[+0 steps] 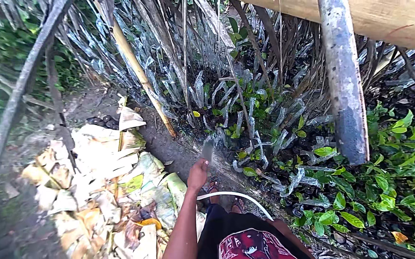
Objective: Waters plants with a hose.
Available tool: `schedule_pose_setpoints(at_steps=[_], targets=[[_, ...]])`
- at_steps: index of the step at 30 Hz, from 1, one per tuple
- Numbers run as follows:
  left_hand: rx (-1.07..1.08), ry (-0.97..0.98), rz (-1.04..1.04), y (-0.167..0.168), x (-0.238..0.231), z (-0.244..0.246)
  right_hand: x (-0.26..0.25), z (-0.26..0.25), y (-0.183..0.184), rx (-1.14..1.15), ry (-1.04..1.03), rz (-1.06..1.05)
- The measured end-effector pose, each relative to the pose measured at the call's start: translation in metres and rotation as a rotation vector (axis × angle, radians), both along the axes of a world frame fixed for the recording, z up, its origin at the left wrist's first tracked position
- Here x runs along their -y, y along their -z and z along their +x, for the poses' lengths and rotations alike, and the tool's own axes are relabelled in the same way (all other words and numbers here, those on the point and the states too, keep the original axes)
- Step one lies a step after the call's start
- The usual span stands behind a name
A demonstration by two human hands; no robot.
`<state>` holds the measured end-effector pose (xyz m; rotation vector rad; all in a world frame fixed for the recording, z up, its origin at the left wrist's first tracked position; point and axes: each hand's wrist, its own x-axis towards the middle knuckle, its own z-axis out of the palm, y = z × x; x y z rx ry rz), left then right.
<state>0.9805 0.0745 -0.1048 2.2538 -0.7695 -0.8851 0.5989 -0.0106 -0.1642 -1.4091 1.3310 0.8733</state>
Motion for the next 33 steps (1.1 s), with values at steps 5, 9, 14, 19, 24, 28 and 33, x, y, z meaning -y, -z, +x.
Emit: schedule_pose_setpoints(at_steps=[5, 9, 14, 19, 24, 28, 33], targets=[[-0.025, 0.003, 0.002, 0.007, -0.011, 0.008, -0.006, -0.023, 0.06, 0.052, -0.026, -0.11], [0.001, -0.126, -0.058, 0.009, -0.02, 0.008, -0.005, -0.008, 0.043, -0.048, 0.093, -0.045], [-0.084, -0.028, -0.086, 0.014, -0.028, 0.011, -0.005, -0.008, 0.054, -0.052, 0.044, -0.065], [-0.028, -0.296, -0.177, 0.019, -0.042, 0.028, -0.004, -0.004, 0.051, -0.063, 0.026, -0.064], [-0.107, -0.534, -0.392, 0.019, -0.056, 0.042, -0.001, 0.012, 0.01, -0.063, 0.057, -0.027], [-0.185, -0.633, -0.544, 0.004, -0.056, 0.047, 0.003, -0.004, 0.057, -0.056, -0.007, -0.078], [-0.343, -0.676, -0.66, -0.015, -0.058, 0.053, 0.01, 0.006, 0.047, -0.06, -0.035, -0.057]])
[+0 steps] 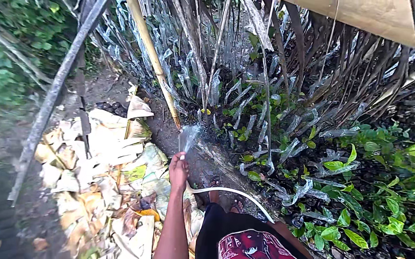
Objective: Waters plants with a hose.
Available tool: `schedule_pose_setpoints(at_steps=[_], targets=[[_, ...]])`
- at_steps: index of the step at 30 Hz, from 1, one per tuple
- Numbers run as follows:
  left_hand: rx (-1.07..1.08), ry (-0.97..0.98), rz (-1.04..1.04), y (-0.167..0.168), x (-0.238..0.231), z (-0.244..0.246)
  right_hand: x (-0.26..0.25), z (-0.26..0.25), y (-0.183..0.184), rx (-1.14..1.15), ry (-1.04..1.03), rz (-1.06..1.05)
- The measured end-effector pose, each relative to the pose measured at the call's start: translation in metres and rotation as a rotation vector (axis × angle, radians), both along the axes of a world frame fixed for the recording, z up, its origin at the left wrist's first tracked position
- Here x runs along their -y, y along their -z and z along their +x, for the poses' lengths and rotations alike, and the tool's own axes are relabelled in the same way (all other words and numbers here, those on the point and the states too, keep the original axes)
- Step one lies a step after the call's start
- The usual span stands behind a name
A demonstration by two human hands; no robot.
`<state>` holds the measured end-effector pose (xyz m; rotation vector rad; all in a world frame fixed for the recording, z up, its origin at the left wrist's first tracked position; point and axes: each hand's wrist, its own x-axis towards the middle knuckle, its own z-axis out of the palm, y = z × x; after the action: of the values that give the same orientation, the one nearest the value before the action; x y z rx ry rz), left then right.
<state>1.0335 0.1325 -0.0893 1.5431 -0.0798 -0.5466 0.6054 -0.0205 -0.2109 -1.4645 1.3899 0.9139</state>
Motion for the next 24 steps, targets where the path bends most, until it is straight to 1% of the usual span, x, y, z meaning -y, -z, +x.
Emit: schedule_pose_setpoints(at_steps=[4, 7, 10, 13, 16, 18, 20, 24], targets=[[0.014, 0.053, -0.025, -0.012, -0.006, 0.011, 0.007, 0.008, -0.01, 0.006, -0.011, 0.0], [0.085, 0.121, -0.038, -0.021, -0.015, 0.025, 0.012, 0.014, -0.016, 0.015, 0.014, -0.009], [0.163, 0.139, -0.013, -0.027, -0.023, 0.041, 0.014, 0.023, -0.026, 0.032, 0.024, -0.007], [0.226, 0.175, 0.06, -0.02, -0.03, 0.057, 0.016, 0.029, -0.023, 0.039, -0.012, -0.017], [0.289, 0.209, 0.165, -0.003, -0.033, 0.066, 0.019, 0.04, -0.028, 0.022, -0.071, -0.016], [0.344, 0.168, 0.181, 0.005, -0.036, 0.074, 0.021, 0.046, -0.032, 0.01, -0.078, -0.014], [0.381, 0.092, 0.158, 0.001, -0.042, 0.085, 0.023, 0.051, -0.036, 0.019, -0.049, -0.009], [0.359, -0.042, 0.034, -0.008, -0.048, 0.106, 0.026, 0.068, -0.051, 0.024, -0.058, 0.014]])
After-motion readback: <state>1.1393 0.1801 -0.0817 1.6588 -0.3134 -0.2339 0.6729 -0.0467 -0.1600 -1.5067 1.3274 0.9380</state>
